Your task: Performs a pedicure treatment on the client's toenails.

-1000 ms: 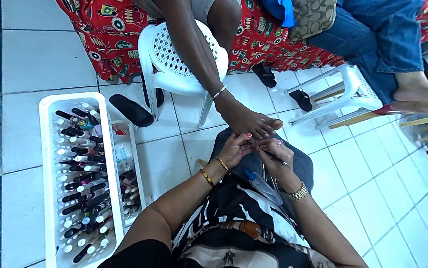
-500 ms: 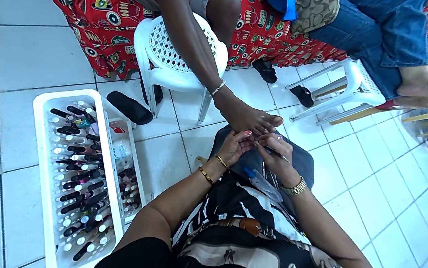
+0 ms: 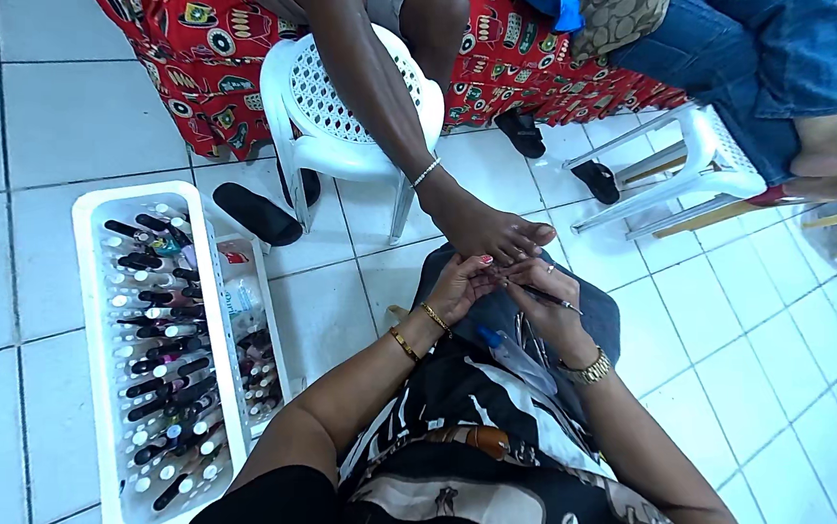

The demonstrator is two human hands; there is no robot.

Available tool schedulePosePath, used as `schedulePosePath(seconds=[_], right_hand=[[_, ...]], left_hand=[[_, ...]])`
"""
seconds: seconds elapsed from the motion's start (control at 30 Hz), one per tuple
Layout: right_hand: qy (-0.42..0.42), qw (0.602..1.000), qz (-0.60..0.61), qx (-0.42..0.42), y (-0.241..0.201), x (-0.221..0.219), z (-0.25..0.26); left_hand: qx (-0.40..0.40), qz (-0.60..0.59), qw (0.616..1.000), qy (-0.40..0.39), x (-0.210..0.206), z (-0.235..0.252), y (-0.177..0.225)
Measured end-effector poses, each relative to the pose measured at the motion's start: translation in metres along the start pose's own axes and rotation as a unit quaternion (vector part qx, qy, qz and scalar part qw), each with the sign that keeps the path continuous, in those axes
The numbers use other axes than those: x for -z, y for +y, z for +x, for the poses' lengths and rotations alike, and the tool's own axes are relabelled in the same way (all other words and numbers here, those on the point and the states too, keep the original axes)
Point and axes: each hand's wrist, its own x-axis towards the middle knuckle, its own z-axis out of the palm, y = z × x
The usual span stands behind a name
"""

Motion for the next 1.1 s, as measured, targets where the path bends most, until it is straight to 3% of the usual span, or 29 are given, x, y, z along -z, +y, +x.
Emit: schedulePosePath(seconds=[0.43, 0.57, 0.9, 1.1], right_hand=[[0.054, 0.998, 0.014, -0.019, 0.006, -0.013, -0.005], [0.036, 0.999, 0.011, -0.011, 0.004, -0.008, -0.005], [0.068, 0.990, 0.093, -0.081, 0.001, -0.012, -0.011], [0.068, 0.997, 0.012, -0.034, 0.004, -0.017, -0.013]], left_hand=[[-0.002, -0.001, 1.000, -0.004, 0.001, 0.000, -0.001], [-0.002, -0.001, 1.000, -0.011, 0.002, 0.000, -0.001], [-0.006, 0.014, 1.000, -0.003, 0.000, 0.000, -0.001], [-0.003, 0.009, 1.000, -0.001, 0.002, 0.001, -0.002]])
